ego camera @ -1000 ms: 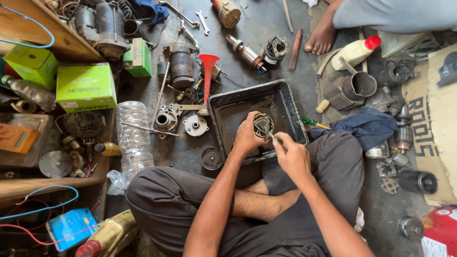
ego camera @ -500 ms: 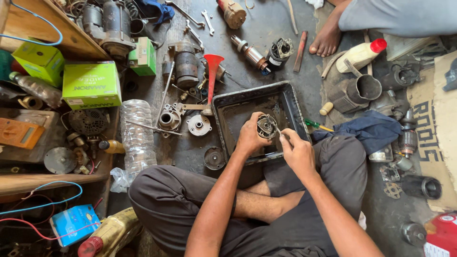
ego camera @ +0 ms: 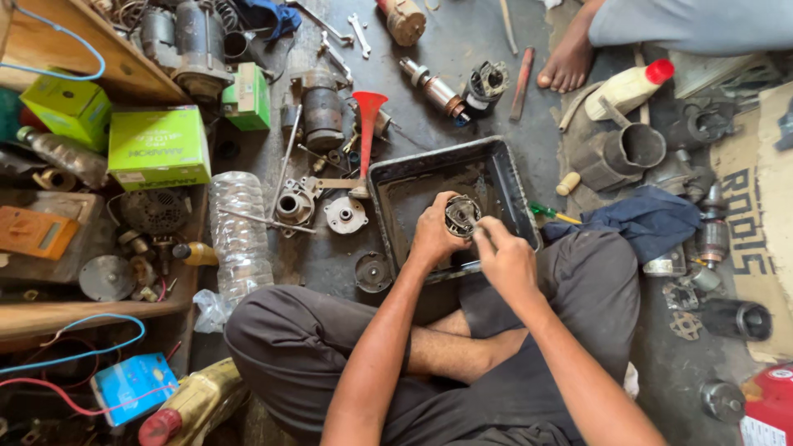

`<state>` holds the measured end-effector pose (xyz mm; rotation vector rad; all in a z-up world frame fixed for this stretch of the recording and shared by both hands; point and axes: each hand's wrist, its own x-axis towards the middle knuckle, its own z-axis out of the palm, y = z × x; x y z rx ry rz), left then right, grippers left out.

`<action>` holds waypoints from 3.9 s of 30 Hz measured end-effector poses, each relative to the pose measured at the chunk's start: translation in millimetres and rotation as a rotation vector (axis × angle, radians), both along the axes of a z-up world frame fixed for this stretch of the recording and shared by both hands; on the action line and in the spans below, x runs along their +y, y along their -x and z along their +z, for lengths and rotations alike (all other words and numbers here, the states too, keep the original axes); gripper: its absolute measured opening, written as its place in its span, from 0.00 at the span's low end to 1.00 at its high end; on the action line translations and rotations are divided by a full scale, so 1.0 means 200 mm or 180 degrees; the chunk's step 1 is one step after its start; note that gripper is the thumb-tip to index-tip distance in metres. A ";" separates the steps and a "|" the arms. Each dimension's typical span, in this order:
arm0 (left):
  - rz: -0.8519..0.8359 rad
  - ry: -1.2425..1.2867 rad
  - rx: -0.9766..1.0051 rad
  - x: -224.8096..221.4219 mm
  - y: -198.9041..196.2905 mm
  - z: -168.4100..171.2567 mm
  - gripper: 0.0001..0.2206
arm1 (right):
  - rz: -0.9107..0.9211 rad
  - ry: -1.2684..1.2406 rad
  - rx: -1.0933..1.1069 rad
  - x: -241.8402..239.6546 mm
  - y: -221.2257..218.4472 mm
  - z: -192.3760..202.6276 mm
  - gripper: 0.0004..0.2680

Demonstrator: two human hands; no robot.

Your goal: The person sits on the floor and cleans a cylindrical mechanical part using a white cloth and a small metal tool. They wipe the part, scrape it with the tool, and then apply a liquid from a bottle to the part.

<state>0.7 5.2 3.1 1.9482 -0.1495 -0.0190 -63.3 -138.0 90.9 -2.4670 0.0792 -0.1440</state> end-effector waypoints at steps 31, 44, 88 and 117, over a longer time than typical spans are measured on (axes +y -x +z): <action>-0.0144 0.0085 0.0025 -0.01 0.00 -0.01 0.36 | 0.0110 -0.0082 -0.0284 -0.07 0.12 -0.06 0.07; -0.0227 0.0070 0.0159 0.00 0.00 0.00 0.37 | 0.0363 -0.0205 -0.0363 -0.07 0.12 -0.05 0.07; 0.0073 -0.1262 -0.0339 -0.02 0.05 0.12 0.43 | 0.0282 0.1178 0.1133 -0.17 0.05 -0.25 0.07; 0.0007 -0.0550 -0.0382 -0.08 0.01 0.07 0.34 | -0.0094 -0.0632 -0.0688 -0.01 0.12 -0.15 0.07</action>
